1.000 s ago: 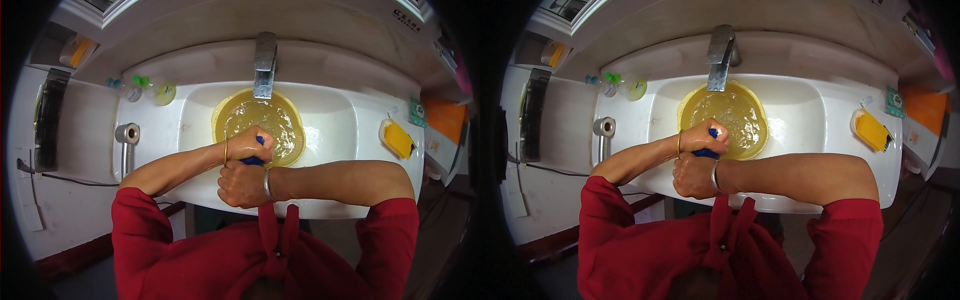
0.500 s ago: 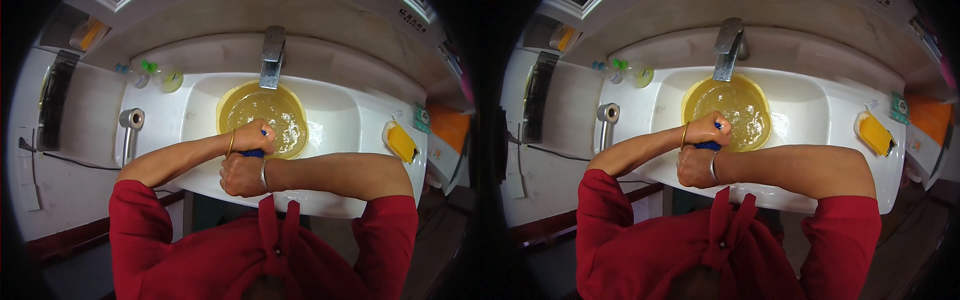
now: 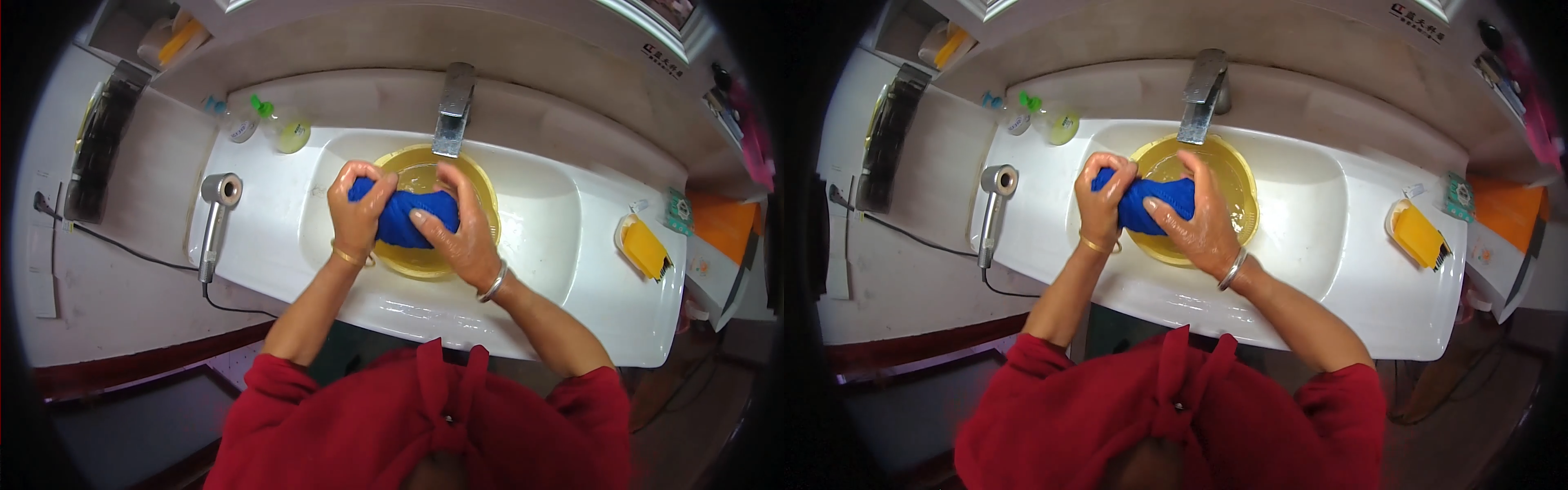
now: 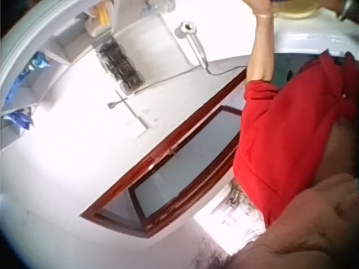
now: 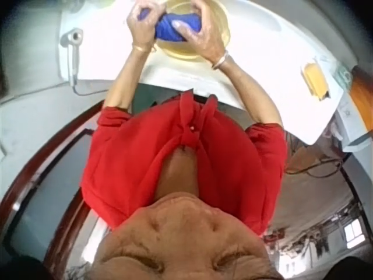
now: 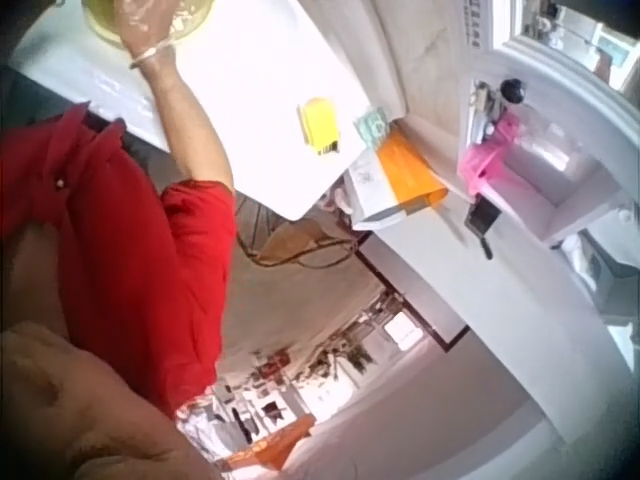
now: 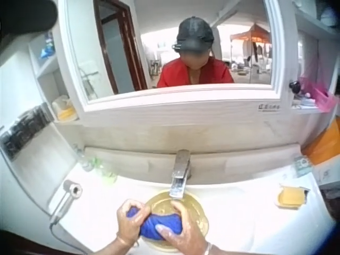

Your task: Washing and rinsing a blue cloth in a basin at a sink.

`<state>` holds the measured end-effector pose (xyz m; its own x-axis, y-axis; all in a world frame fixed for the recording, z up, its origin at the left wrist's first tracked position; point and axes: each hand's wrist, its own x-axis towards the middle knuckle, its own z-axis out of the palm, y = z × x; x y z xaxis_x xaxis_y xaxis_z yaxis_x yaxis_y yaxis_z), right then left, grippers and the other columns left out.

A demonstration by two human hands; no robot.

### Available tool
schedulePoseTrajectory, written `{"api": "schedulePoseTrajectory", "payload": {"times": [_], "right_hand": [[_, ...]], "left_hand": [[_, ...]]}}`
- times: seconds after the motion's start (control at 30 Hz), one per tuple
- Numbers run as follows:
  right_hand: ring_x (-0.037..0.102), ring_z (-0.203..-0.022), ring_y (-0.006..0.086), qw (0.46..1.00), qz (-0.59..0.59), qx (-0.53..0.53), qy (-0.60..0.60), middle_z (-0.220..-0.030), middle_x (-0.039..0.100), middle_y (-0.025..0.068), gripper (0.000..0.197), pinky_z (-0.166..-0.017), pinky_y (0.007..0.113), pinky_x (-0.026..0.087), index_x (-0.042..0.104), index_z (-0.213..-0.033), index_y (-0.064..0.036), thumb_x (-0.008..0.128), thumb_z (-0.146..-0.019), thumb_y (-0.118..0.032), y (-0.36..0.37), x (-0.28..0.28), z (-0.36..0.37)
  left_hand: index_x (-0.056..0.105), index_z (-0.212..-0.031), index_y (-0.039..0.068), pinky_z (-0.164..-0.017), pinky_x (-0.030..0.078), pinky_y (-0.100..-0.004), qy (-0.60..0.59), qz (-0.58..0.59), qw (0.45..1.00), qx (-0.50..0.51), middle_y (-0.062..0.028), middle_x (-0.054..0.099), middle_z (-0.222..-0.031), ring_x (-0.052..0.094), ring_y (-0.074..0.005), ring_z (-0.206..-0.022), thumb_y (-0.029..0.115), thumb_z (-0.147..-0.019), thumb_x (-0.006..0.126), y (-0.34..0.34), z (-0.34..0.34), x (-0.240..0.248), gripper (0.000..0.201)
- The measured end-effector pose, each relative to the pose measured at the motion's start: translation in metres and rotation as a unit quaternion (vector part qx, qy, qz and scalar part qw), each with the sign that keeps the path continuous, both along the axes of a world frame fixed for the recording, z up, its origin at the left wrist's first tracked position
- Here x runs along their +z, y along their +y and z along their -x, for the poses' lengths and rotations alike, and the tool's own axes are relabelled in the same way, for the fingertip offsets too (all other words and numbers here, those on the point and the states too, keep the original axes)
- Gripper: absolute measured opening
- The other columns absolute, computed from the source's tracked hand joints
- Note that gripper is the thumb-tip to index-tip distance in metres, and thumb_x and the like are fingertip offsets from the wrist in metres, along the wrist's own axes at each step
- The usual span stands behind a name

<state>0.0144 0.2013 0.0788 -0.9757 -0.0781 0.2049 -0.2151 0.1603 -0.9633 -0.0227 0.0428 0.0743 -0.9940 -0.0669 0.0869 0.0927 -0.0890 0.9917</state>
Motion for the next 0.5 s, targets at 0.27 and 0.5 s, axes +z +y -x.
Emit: {"api": "schedulePoseTrajectory", "payload": {"times": [0.27,0.5], "right_hand": [[0.056,-0.089,0.0146,0.948,0.258,-0.027,-0.185,-0.099,0.058,0.0068,0.057,-0.074,0.028,0.048,0.045,-0.117,-0.0011,0.073,-0.072,-0.023,-0.024,-0.035,-0.044],[0.055,-0.096,0.0303,0.974,0.023,0.064,0.217,-0.105,0.054,0.0166,0.058,-0.084,0.039,0.043,0.052,-0.112,-0.0021,0.072,-0.06,-0.011,-0.062,0.021,-0.046]], "left_hand": [[0.043,-0.108,0.0,-0.076,0.042,-0.0253,0.171,0.092,0.978,0.078,-0.0061,0.051,-0.083,0.05,-0.0112,-0.076,-0.001,-0.075,0.059,-0.001,-0.059,-0.003,0.037],[0.052,-0.09,0.011,-0.081,0.044,-0.0402,-0.25,-0.461,0.846,-0.097,-0.0035,0.053,-0.075,0.053,-0.0209,-0.073,0.047,-0.087,0.042,-0.03,-0.063,-0.007,0.038]]}}
